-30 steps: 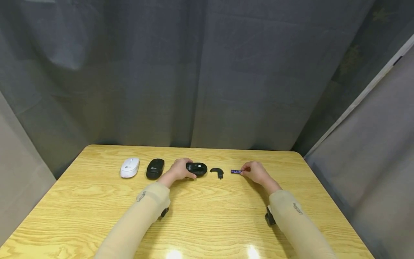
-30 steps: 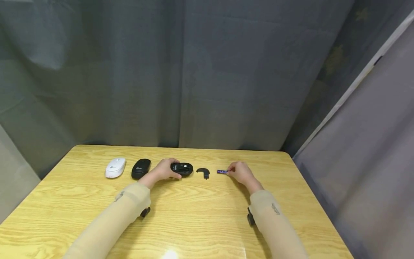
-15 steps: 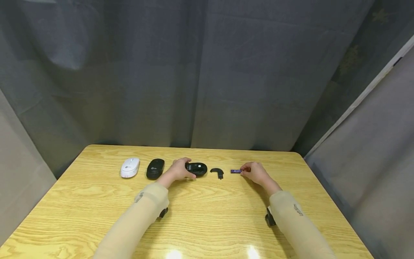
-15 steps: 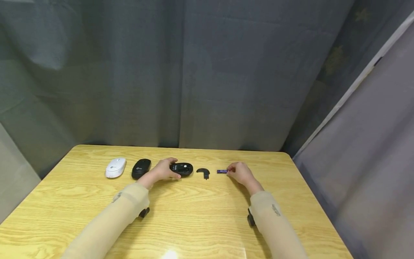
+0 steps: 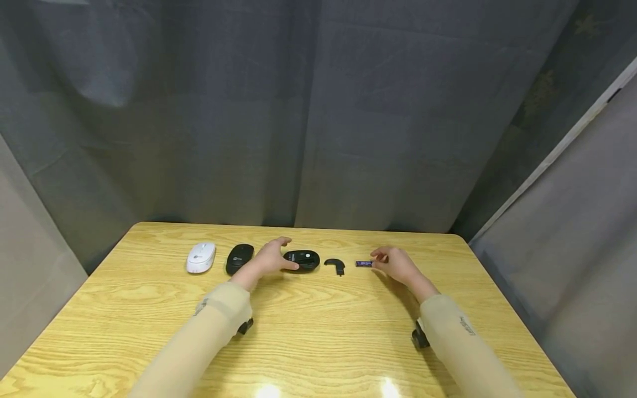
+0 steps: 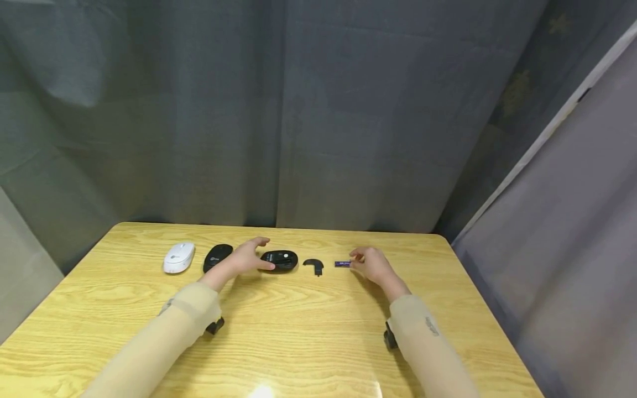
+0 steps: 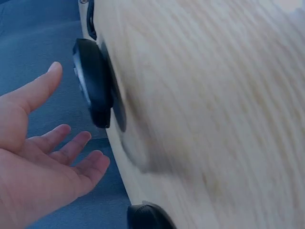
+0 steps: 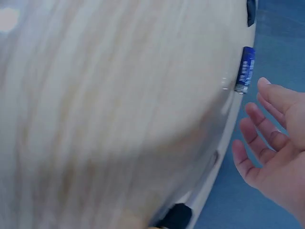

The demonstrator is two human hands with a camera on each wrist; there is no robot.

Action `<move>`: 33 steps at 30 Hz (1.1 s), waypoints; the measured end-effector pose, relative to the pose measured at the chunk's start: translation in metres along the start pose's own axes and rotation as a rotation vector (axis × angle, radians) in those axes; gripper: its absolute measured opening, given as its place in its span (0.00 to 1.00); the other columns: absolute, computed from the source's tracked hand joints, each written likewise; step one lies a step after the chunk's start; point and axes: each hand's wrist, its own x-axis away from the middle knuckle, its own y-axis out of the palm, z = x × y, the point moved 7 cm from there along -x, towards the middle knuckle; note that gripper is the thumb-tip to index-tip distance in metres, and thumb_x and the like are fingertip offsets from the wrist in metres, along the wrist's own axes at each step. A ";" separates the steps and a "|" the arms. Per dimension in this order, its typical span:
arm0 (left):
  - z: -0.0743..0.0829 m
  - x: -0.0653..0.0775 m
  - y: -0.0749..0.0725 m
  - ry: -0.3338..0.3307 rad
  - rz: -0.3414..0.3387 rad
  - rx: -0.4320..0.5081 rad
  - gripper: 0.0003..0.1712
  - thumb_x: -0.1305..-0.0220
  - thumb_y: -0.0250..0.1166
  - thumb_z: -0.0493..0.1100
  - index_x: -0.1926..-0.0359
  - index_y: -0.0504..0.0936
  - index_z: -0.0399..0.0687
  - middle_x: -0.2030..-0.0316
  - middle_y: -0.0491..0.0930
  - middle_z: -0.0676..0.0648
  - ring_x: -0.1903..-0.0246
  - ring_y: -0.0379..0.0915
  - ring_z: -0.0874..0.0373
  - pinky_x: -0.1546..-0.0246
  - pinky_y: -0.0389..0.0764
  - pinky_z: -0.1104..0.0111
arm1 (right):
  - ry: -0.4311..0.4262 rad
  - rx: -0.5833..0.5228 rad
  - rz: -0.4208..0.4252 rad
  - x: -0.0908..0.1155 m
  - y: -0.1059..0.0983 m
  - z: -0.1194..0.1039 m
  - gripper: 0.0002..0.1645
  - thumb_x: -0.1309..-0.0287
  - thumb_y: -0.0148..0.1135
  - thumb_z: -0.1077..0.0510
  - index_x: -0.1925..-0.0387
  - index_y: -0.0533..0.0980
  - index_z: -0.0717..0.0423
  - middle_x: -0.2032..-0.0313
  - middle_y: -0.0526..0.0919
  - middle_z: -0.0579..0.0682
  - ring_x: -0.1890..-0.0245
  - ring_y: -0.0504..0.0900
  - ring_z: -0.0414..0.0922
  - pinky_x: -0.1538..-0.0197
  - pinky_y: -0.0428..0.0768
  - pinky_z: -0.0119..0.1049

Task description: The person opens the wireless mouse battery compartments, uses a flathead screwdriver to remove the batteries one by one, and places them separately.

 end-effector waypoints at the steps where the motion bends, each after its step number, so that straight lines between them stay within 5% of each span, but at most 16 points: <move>1: 0.001 0.001 -0.002 0.002 0.001 0.003 0.44 0.52 0.69 0.47 0.36 0.58 0.46 0.39 0.62 0.41 0.40 0.57 0.44 0.43 0.63 0.53 | -0.008 0.001 0.002 0.000 -0.002 -0.002 0.17 0.47 0.60 0.59 0.55 0.76 0.60 0.65 0.79 0.54 0.70 0.73 0.44 0.70 0.73 0.35; 18: 0.027 0.024 -0.035 0.106 0.098 -0.012 0.40 0.47 0.61 0.58 0.36 0.59 0.49 0.39 0.62 0.43 0.40 0.58 0.45 0.44 0.64 0.52 | -0.069 -0.008 0.055 0.003 -0.032 -0.053 0.23 0.47 0.60 0.49 0.50 0.73 0.54 0.53 0.78 0.52 0.56 0.75 0.52 0.59 0.75 0.43; 33: 0.026 0.054 -0.070 0.124 0.179 0.023 0.40 0.46 0.59 0.59 0.35 0.56 0.53 0.37 0.59 0.47 0.38 0.53 0.46 0.43 0.61 0.50 | -0.119 -0.104 0.088 0.009 -0.033 -0.123 0.25 0.47 0.60 0.48 0.46 0.70 0.46 0.46 0.72 0.49 0.48 0.72 0.50 0.52 0.75 0.47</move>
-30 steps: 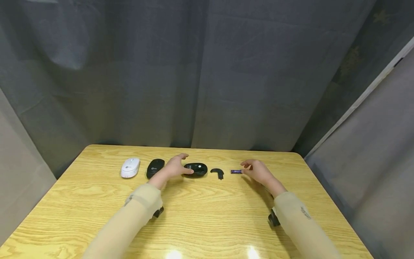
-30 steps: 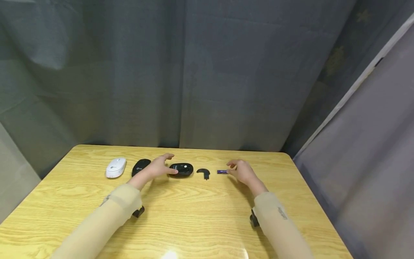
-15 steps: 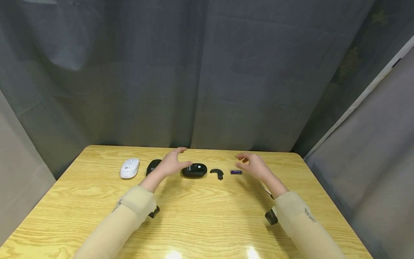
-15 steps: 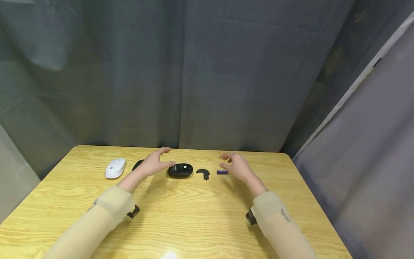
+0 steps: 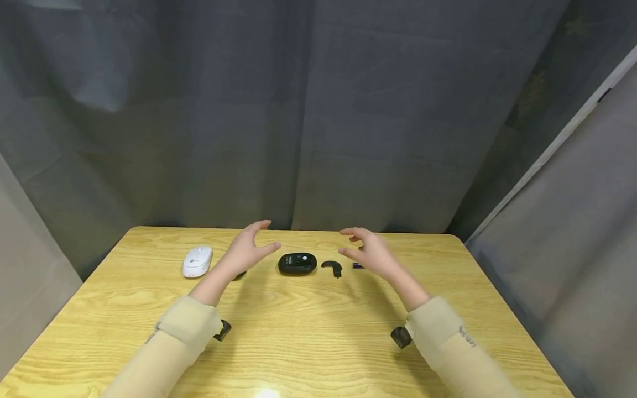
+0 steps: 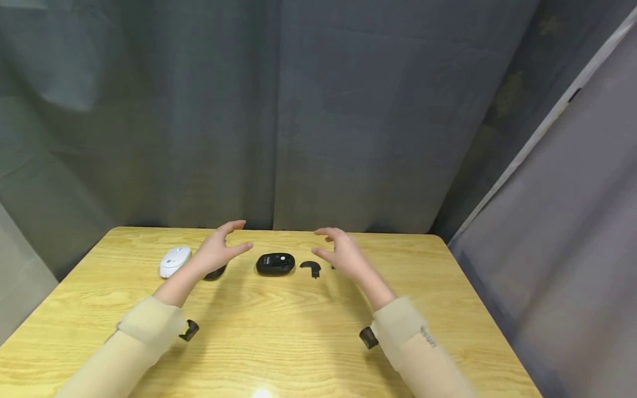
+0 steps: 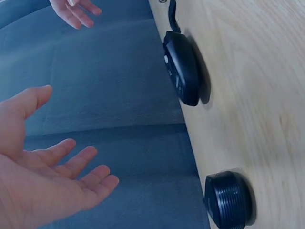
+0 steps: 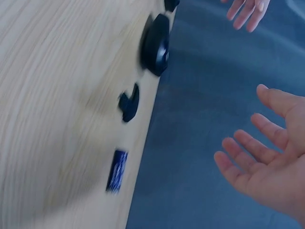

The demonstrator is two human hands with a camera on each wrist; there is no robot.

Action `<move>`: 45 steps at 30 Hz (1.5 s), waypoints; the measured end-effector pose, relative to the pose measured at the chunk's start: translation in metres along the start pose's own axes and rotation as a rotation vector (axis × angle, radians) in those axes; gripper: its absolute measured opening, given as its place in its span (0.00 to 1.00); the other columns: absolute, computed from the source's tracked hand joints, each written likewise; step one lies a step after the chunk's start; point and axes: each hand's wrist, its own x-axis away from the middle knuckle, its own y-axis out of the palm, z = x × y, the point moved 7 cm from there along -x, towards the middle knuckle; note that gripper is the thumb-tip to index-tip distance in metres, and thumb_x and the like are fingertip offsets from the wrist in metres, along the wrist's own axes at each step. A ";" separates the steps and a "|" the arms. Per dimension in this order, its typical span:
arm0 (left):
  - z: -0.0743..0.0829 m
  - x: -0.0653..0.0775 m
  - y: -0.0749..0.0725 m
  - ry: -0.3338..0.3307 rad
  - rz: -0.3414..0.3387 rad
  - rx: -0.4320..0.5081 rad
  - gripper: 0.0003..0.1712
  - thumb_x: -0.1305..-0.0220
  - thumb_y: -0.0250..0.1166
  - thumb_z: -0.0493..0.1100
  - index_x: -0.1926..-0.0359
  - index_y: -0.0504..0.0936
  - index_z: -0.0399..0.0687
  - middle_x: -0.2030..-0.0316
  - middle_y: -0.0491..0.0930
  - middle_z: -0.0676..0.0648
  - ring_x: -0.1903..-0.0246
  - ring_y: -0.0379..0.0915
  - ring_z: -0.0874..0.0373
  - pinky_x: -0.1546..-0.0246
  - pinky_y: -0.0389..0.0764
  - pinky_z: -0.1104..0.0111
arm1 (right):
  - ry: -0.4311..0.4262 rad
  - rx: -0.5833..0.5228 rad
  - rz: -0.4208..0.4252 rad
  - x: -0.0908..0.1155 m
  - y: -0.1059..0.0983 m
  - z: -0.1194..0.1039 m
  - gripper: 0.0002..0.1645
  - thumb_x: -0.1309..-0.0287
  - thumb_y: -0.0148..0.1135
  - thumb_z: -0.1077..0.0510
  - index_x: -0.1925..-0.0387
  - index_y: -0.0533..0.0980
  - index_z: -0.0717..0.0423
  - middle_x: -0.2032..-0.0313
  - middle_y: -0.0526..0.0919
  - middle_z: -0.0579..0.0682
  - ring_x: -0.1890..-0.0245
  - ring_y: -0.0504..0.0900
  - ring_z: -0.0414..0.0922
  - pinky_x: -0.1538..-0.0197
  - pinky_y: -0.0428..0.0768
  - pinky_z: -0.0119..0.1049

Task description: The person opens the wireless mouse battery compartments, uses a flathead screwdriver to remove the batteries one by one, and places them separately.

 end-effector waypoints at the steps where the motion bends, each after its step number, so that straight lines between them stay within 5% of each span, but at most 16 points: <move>1: 0.000 0.002 -0.003 0.009 0.009 -0.004 0.40 0.45 0.59 0.59 0.35 0.56 0.53 0.37 0.59 0.46 0.38 0.54 0.46 0.43 0.61 0.50 | -0.016 -0.008 0.006 0.000 0.001 -0.006 0.26 0.47 0.60 0.49 0.46 0.70 0.47 0.46 0.72 0.50 0.48 0.71 0.51 0.52 0.74 0.48; 8: 0.002 0.015 -0.020 0.040 0.078 0.023 0.41 0.46 0.59 0.59 0.35 0.56 0.52 0.38 0.60 0.45 0.39 0.54 0.45 0.44 0.62 0.49 | -0.045 -0.079 0.045 -0.002 0.007 -0.038 0.29 0.48 0.60 0.47 0.43 0.66 0.43 0.44 0.70 0.45 0.45 0.69 0.48 0.49 0.74 0.45; 17: -0.007 0.026 -0.042 0.078 0.186 0.062 0.41 0.46 0.59 0.60 0.35 0.55 0.54 0.38 0.60 0.47 0.38 0.53 0.48 0.43 0.60 0.50 | -0.097 -0.262 -0.007 -0.003 0.023 -0.071 0.35 0.49 0.59 0.44 0.39 0.60 0.39 0.40 0.64 0.42 0.42 0.66 0.45 0.47 0.72 0.44; 24: -0.026 0.032 -0.058 0.085 0.275 0.120 0.43 0.47 0.60 0.60 0.34 0.51 0.58 0.38 0.60 0.47 0.38 0.53 0.49 0.41 0.58 0.52 | -0.109 -0.448 -0.079 0.002 0.025 -0.113 0.38 0.45 0.58 0.56 0.36 0.54 0.53 0.36 0.57 0.53 0.39 0.62 0.54 0.43 0.68 0.47; 28: -0.040 0.034 -0.063 0.056 0.287 0.153 0.45 0.47 0.60 0.60 0.33 0.49 0.58 0.37 0.60 0.46 0.37 0.52 0.48 0.41 0.57 0.51 | -0.107 -0.527 -0.096 -0.002 0.033 -0.120 0.38 0.45 0.58 0.56 0.35 0.53 0.52 0.36 0.57 0.53 0.39 0.62 0.53 0.44 0.69 0.44; 34: -0.057 0.036 -0.063 0.018 0.260 0.202 0.47 0.46 0.59 0.60 0.32 0.46 0.51 0.36 0.57 0.42 0.37 0.50 0.44 0.41 0.56 0.48 | -0.056 -0.646 -0.134 -0.007 0.049 -0.126 0.40 0.44 0.57 0.56 0.34 0.50 0.49 0.35 0.56 0.53 0.38 0.61 0.53 0.44 0.70 0.44; 45: -0.092 0.038 -0.048 -0.129 0.083 0.231 0.51 0.46 0.55 0.64 0.31 0.39 0.50 0.33 0.47 0.40 0.36 0.43 0.40 0.41 0.55 0.46 | 0.071 -0.749 -0.138 -0.021 0.107 -0.099 0.39 0.48 0.60 0.47 0.37 0.54 0.31 0.36 0.57 0.44 0.39 0.63 0.46 0.43 0.68 0.43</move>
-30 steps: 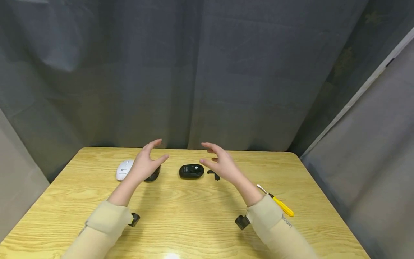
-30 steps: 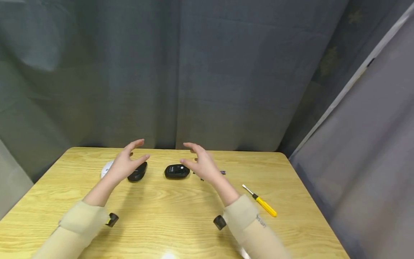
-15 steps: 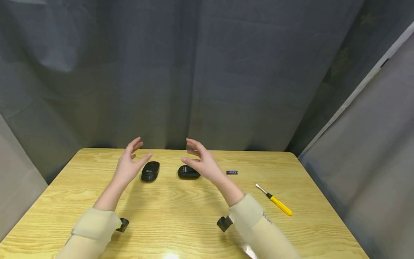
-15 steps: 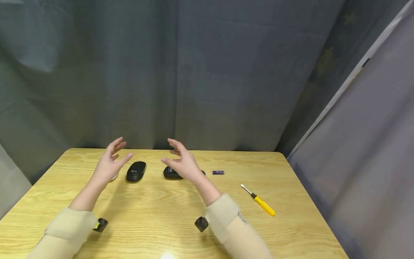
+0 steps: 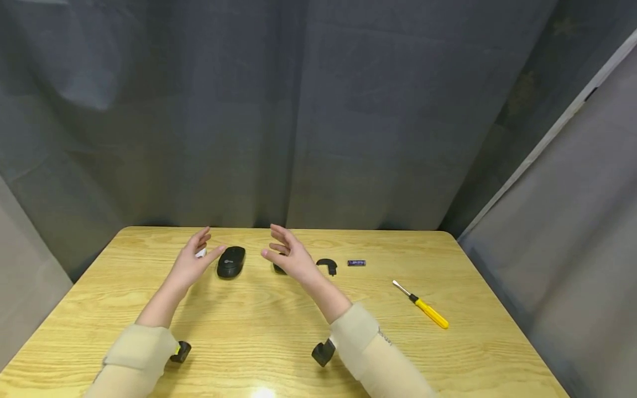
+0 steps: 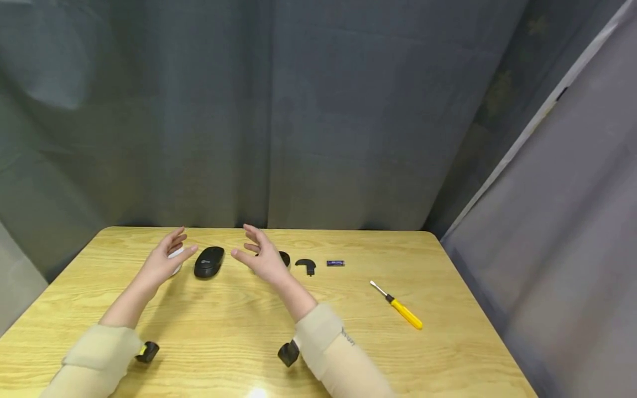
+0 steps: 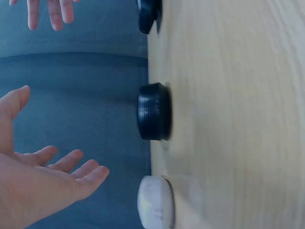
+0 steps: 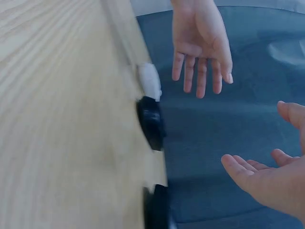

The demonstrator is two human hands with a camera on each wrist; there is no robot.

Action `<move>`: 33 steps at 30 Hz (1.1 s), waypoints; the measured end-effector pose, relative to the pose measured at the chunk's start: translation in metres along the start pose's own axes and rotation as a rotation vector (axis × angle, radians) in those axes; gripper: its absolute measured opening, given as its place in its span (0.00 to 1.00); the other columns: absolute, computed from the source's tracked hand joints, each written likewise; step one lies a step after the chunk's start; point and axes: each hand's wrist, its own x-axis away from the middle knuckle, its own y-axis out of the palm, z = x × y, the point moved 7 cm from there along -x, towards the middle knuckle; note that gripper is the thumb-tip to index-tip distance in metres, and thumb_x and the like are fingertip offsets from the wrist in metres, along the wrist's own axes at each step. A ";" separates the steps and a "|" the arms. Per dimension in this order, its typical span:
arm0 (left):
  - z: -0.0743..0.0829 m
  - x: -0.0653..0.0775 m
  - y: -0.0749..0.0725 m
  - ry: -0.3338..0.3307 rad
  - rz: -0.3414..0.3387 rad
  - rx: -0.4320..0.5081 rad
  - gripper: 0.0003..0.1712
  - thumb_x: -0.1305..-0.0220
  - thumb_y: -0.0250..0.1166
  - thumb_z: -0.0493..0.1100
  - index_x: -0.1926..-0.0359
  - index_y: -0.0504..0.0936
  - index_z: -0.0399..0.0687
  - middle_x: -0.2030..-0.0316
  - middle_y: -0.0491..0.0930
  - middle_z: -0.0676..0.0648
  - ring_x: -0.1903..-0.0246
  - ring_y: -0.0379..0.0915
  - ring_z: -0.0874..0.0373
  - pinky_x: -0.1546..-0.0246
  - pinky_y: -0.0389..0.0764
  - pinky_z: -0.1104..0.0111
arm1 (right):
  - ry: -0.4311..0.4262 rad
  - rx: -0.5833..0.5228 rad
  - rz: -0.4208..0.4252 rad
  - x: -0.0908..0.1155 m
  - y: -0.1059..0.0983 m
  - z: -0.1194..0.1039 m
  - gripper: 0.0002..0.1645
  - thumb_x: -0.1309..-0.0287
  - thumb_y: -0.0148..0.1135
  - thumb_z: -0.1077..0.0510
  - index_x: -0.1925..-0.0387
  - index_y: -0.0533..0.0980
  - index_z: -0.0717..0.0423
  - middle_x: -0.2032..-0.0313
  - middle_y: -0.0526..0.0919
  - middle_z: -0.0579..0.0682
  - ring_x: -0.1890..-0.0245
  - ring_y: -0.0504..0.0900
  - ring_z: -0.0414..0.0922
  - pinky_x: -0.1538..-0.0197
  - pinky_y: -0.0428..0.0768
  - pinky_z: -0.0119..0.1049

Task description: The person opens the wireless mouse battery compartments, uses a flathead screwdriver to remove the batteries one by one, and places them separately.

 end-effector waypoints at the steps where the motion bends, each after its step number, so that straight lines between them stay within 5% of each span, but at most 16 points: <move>1: -0.004 0.000 0.000 -0.014 -0.010 -0.003 0.51 0.45 0.55 0.64 0.31 0.39 0.50 0.33 0.47 0.39 0.36 0.43 0.40 0.41 0.55 0.46 | 0.008 -0.002 0.001 -0.001 0.003 0.004 0.38 0.48 0.60 0.47 0.37 0.54 0.31 0.36 0.58 0.44 0.39 0.64 0.47 0.43 0.69 0.43; 13: -0.038 0.000 0.013 -0.155 -0.194 -0.028 0.52 0.42 0.52 0.63 0.32 0.32 0.44 0.34 0.41 0.31 0.37 0.38 0.33 0.41 0.51 0.44 | 0.197 -0.173 -0.039 -0.008 0.034 0.046 0.43 0.48 0.61 0.51 0.34 0.52 0.46 0.35 0.55 0.52 0.40 0.65 0.49 0.45 0.71 0.41; 33: -0.056 -0.017 0.021 -0.188 -0.244 -0.024 0.46 0.38 0.52 0.55 0.32 0.36 0.40 0.35 0.44 0.30 0.38 0.44 0.35 0.42 0.58 0.48 | 0.349 -0.195 -0.014 -0.029 0.067 0.086 0.41 0.49 0.62 0.58 0.36 0.55 0.57 0.37 0.59 0.57 0.41 0.65 0.51 0.47 0.72 0.42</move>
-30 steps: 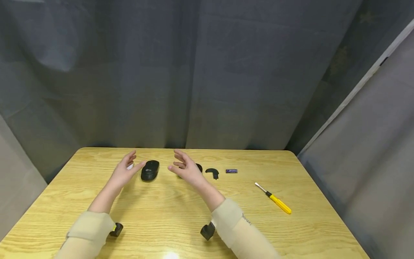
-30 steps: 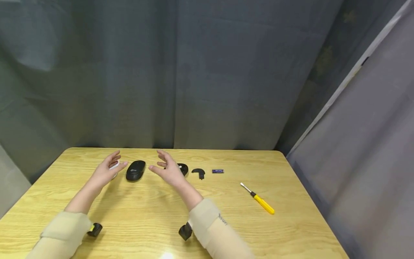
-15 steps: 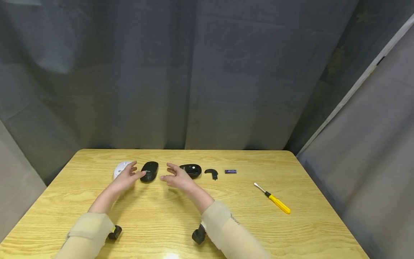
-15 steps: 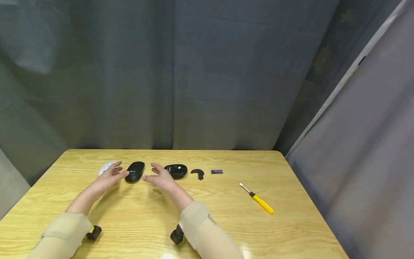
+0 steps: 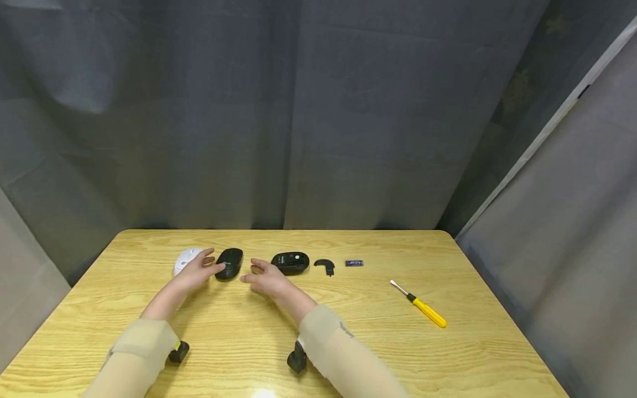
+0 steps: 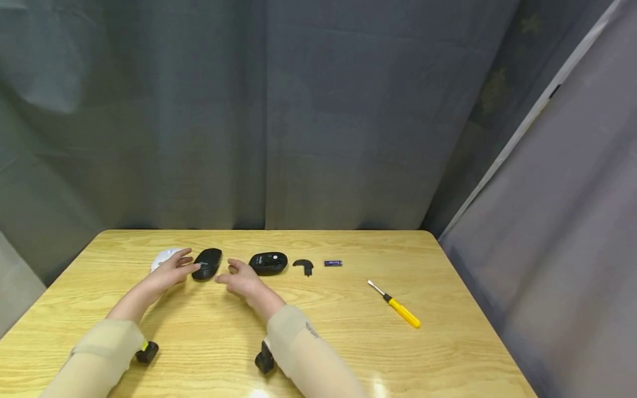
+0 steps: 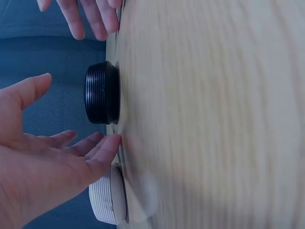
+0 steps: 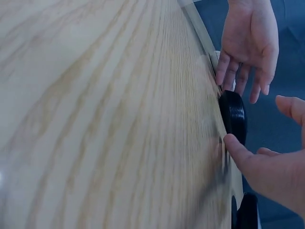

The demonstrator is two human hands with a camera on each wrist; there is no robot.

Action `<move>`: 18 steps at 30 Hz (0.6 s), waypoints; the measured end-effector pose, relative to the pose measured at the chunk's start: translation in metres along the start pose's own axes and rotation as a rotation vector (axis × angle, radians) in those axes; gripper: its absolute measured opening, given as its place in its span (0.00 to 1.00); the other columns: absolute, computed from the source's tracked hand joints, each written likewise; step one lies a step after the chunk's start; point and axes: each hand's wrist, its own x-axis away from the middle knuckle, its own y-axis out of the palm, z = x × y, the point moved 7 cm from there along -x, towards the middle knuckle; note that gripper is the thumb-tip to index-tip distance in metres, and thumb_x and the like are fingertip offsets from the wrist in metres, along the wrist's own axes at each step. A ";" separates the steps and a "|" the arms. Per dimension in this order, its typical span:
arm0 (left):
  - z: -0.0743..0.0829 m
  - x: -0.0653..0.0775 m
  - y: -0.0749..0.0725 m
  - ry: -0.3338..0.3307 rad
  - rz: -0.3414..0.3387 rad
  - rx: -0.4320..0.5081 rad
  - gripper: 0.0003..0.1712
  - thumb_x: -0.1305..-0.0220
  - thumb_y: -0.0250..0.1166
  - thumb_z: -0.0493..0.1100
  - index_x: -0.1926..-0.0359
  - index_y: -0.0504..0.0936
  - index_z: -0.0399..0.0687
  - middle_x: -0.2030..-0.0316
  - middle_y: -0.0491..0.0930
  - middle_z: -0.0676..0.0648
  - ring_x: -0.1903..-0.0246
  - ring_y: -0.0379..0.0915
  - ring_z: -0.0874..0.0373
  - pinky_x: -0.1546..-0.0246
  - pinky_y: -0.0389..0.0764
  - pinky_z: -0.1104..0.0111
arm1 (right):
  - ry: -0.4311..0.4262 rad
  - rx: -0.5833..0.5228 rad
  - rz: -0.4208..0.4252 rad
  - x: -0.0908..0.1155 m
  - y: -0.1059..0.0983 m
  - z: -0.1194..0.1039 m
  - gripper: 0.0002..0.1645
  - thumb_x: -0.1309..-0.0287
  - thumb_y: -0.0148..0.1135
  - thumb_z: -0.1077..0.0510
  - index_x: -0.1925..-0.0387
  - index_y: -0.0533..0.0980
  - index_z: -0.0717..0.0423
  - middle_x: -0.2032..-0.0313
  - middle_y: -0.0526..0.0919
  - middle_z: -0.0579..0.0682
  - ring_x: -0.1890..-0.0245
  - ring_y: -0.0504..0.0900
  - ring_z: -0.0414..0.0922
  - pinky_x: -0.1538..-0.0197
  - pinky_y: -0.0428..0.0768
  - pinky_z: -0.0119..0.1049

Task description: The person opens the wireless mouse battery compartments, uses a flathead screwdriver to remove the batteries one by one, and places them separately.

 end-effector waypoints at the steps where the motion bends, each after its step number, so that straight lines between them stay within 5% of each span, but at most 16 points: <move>1: 0.001 -0.001 0.001 0.000 -0.003 0.010 0.46 0.38 0.52 0.54 0.32 0.36 0.40 0.35 0.44 0.29 0.38 0.45 0.35 0.42 0.60 0.49 | 0.003 -0.011 -0.002 -0.001 0.000 0.001 0.41 0.50 0.62 0.58 0.35 0.55 0.57 0.36 0.59 0.56 0.41 0.65 0.51 0.46 0.72 0.42; 18: 0.000 -0.019 0.011 -0.051 0.021 0.125 0.40 0.37 0.51 0.45 0.32 0.40 0.40 0.36 0.49 0.31 0.41 0.56 0.40 0.49 0.69 0.56 | -0.013 -0.118 -0.029 -0.016 0.007 0.000 0.40 0.47 0.56 0.62 0.35 0.51 0.60 0.35 0.55 0.57 0.42 0.67 0.51 0.47 0.72 0.46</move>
